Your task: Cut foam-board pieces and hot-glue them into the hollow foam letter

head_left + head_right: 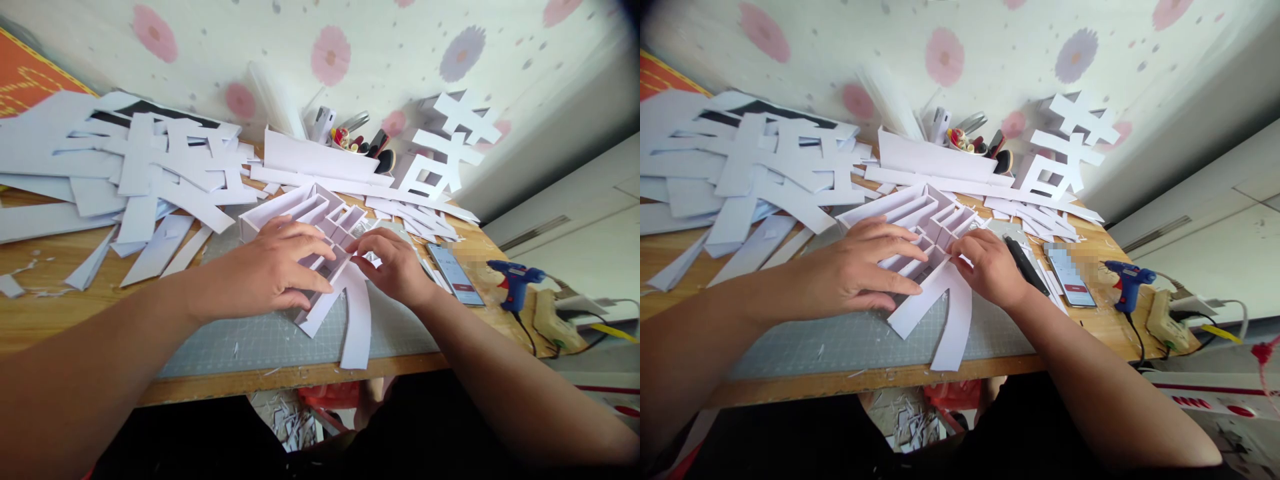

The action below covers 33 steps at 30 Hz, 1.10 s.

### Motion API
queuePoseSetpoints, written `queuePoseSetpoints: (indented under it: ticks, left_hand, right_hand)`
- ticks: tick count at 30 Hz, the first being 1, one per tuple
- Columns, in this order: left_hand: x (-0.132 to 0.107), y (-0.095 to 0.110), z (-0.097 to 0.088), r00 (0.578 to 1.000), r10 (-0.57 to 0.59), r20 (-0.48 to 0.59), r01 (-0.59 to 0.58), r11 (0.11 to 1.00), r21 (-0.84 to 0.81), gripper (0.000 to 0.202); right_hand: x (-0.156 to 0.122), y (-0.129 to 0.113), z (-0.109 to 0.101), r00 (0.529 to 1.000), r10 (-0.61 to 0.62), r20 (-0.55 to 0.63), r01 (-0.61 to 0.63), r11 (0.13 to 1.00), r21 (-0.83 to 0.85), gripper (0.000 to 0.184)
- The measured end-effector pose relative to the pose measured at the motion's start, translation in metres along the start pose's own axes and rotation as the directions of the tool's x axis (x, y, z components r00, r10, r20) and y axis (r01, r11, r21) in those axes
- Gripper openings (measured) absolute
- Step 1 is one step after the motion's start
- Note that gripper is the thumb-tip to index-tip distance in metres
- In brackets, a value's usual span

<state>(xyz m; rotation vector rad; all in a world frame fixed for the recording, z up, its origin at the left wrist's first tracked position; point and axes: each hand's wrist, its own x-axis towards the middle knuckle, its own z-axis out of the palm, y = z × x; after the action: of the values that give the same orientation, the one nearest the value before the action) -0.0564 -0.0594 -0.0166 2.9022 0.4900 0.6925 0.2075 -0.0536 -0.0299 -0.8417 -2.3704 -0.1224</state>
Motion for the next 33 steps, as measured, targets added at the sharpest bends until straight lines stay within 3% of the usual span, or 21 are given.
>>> queuePoseSetpoints:
  ticks: [20, 25, 33]
  left_hand:
    - [-0.0019, -0.0014, -0.0038, 1.000, 0.003, 0.022, -0.003, 1.000, 0.004, 0.026]
    - [-0.0038, -0.0027, -0.0017, 0.997, -0.013, 0.078, 0.011, 0.999, 0.035, 0.044]
    - [-0.0036, 0.0040, -0.0011, 0.991, -0.061, 0.118, 0.059, 0.998, 0.017, 0.044]
  right_hand:
    - [-0.0010, 0.0001, 0.0041, 1.000, 0.005, -0.024, -0.005, 1.000, 0.015, 0.015]
    - [0.0000, -0.0002, 0.0045, 1.000, -0.008, -0.015, 0.008, 1.000, 0.007, 0.012]
    - [-0.0015, -0.0009, 0.0050, 0.998, 0.055, 0.023, -0.055, 0.998, 0.025, 0.016]
